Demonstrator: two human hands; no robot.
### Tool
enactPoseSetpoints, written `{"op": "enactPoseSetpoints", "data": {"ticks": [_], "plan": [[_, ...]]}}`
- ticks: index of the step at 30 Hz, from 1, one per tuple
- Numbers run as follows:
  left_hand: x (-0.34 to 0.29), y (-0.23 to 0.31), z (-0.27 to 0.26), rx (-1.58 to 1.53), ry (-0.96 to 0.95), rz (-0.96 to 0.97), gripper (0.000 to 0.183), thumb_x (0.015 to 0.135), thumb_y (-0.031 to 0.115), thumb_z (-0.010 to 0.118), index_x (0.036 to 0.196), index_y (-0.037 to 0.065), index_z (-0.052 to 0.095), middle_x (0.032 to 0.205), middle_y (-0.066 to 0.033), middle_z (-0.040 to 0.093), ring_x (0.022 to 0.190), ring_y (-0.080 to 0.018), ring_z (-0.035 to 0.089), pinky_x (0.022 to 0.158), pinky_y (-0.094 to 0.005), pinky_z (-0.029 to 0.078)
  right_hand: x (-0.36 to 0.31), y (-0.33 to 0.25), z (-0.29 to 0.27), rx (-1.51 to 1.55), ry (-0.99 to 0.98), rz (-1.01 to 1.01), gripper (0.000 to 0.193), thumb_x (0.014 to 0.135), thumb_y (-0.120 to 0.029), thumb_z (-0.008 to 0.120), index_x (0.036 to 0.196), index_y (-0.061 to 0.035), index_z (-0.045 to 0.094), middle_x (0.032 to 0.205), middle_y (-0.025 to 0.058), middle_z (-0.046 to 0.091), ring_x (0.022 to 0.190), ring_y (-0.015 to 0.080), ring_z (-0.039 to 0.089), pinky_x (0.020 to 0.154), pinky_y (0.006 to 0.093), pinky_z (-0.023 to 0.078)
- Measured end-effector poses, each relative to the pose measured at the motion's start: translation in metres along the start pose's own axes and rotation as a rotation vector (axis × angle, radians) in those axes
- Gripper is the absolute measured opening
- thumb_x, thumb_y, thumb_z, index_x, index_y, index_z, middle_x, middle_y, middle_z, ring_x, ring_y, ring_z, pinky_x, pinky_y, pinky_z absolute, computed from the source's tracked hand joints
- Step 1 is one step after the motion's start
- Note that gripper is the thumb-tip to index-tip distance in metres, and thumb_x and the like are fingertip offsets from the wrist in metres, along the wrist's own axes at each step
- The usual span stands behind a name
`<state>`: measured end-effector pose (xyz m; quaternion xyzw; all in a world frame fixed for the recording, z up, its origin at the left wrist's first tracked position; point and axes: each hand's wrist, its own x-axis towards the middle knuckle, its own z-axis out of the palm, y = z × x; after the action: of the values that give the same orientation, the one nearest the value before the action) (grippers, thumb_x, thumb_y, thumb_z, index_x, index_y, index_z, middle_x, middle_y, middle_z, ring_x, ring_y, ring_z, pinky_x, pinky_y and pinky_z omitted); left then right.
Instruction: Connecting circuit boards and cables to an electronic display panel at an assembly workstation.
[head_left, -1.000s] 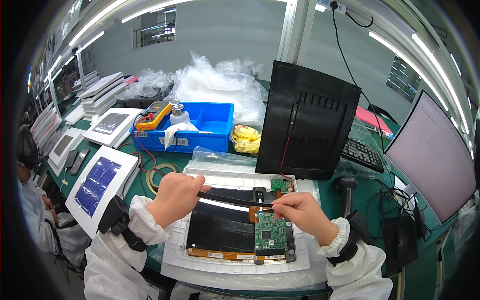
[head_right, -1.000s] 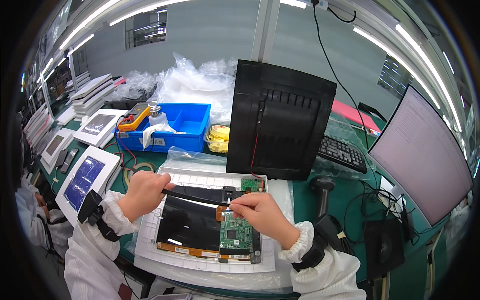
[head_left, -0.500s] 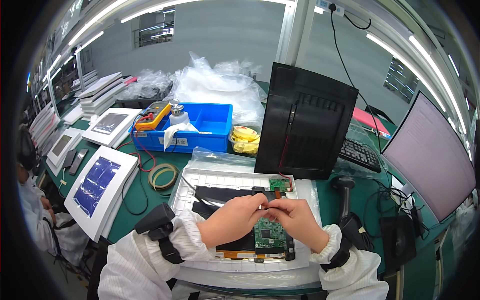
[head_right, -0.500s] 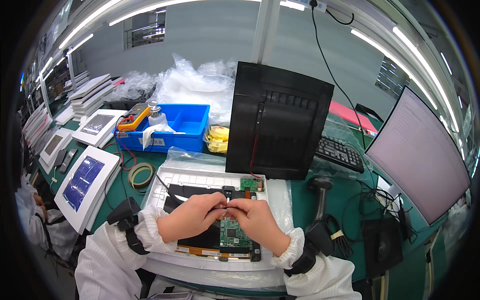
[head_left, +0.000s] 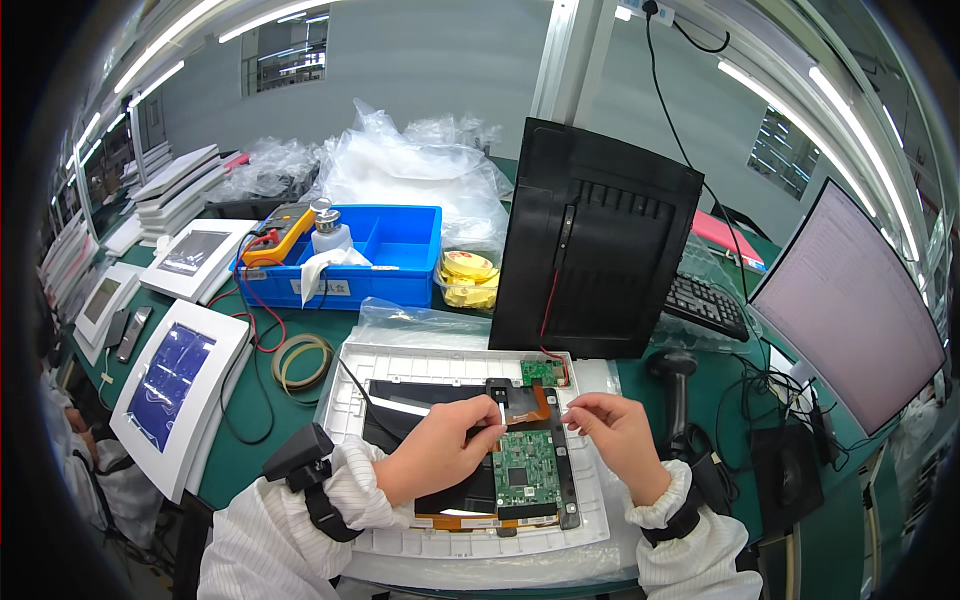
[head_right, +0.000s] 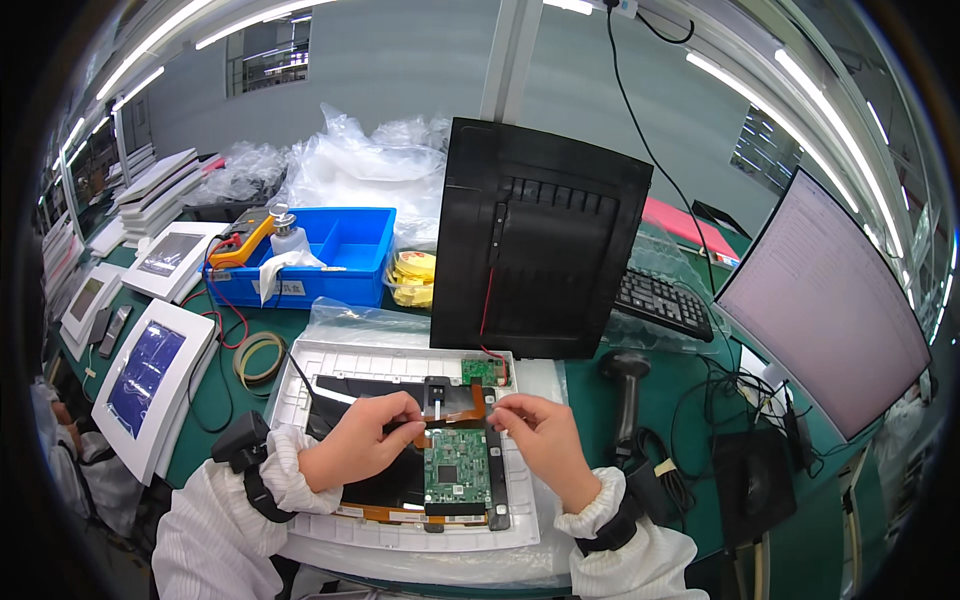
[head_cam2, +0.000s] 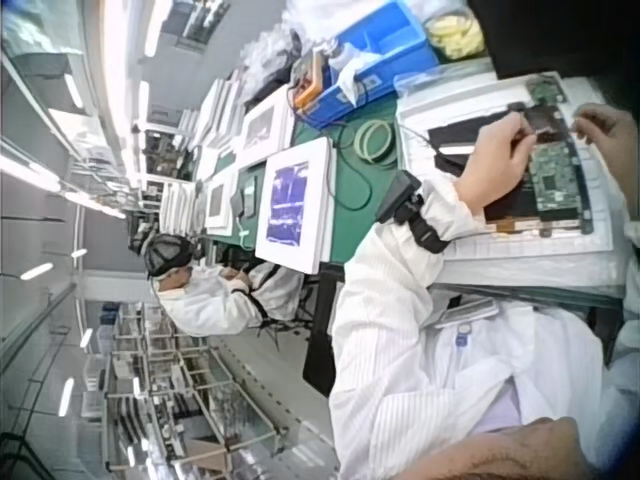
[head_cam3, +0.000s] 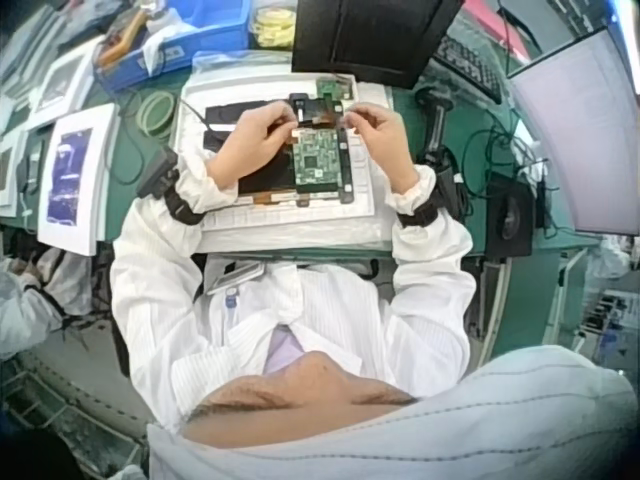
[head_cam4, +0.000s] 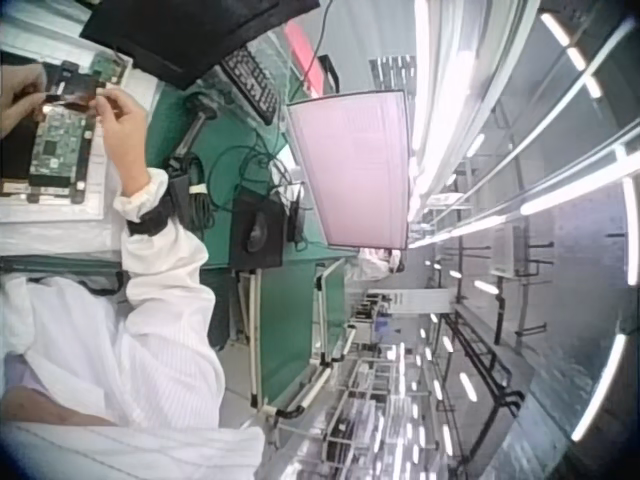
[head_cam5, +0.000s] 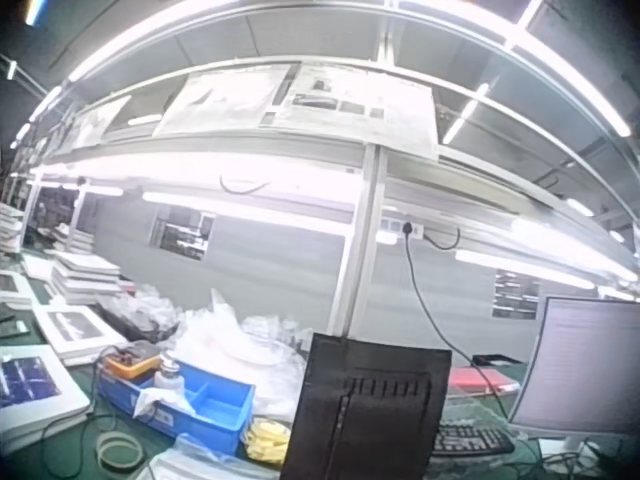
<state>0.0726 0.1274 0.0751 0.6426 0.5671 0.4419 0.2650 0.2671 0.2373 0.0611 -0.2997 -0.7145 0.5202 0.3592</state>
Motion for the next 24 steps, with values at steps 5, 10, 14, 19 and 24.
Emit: {"op": "enactPoseSetpoints", "data": {"ticks": [5, 10, 14, 19, 24], "plan": [[-0.004, 0.003, -0.001, -0.105, -0.1, 0.026, 0.01, 0.081, 0.006, 0.054, 0.084, -0.003, 0.05, 0.068, -0.0137, 0.056, 0.06, -0.0203, 0.054, 0.056, -0.0277, 0.041, -0.013, -0.015, 0.015, -0.01, -0.235, 0.014, 0.013, 0.08, -0.004, 0.058, 0.09, 0.0029, 0.061, 0.084, 0.0078, 0.063, 0.076, 0.0108, 0.058, 0.066, 0.0214, 0.046], [-0.004, 0.002, 0.003, -0.115, -0.15, 0.088, 0.011, 0.081, 0.006, 0.054, 0.085, -0.003, 0.05, 0.068, -0.0135, 0.057, 0.06, -0.0206, 0.054, 0.056, -0.0279, 0.042, -0.021, -0.02, 0.021, -0.068, -0.256, 0.043, 0.01, 0.075, -0.002, 0.064, 0.081, 0.0047, 0.061, 0.079, 0.0076, 0.06, 0.07, 0.0098, 0.056, 0.065, 0.0214, 0.046], [-0.004, 0.004, -0.002, -0.069, -0.186, 0.04, 0.012, 0.081, 0.008, 0.054, 0.085, -0.003, 0.053, 0.07, -0.0151, 0.058, 0.06, -0.025, 0.055, 0.056, -0.0295, 0.043, -0.021, -0.015, 0.017, -0.116, -0.216, -0.052, 0.014, 0.075, -0.007, 0.065, 0.084, 0.0027, 0.062, 0.079, 0.0052, 0.06, 0.062, 0.0078, 0.053, 0.055, 0.0193, 0.042], [-0.003, 0.006, 0.0, -0.026, -0.191, 0.052, 0.013, 0.08, 0.01, 0.054, 0.084, -0.002, 0.056, 0.071, -0.0163, 0.057, 0.06, -0.0296, 0.055, 0.055, -0.0308, 0.043, -0.021, -0.019, 0.018, -0.048, -0.201, -0.045, 0.016, 0.072, -0.008, 0.068, 0.084, 0.0016, 0.062, 0.077, 0.0049, 0.061, 0.062, 0.0077, 0.053, 0.055, 0.0198, 0.043], [-0.005, 0.007, 0.002, -0.01, -0.204, 0.075, 0.011, 0.079, 0.009, 0.054, 0.083, 0.0, 0.056, 0.065, -0.016, 0.055, 0.057, -0.0305, 0.053, 0.053, -0.0323, 0.042, -0.025, -0.023, 0.027, -0.106, -0.218, -0.015, 0.016, 0.07, -0.004, 0.068, 0.083, 0.0034, 0.062, 0.075, 0.0069, 0.061, 0.067, 0.0088, 0.055, 0.061, 0.0196, 0.046]]}}
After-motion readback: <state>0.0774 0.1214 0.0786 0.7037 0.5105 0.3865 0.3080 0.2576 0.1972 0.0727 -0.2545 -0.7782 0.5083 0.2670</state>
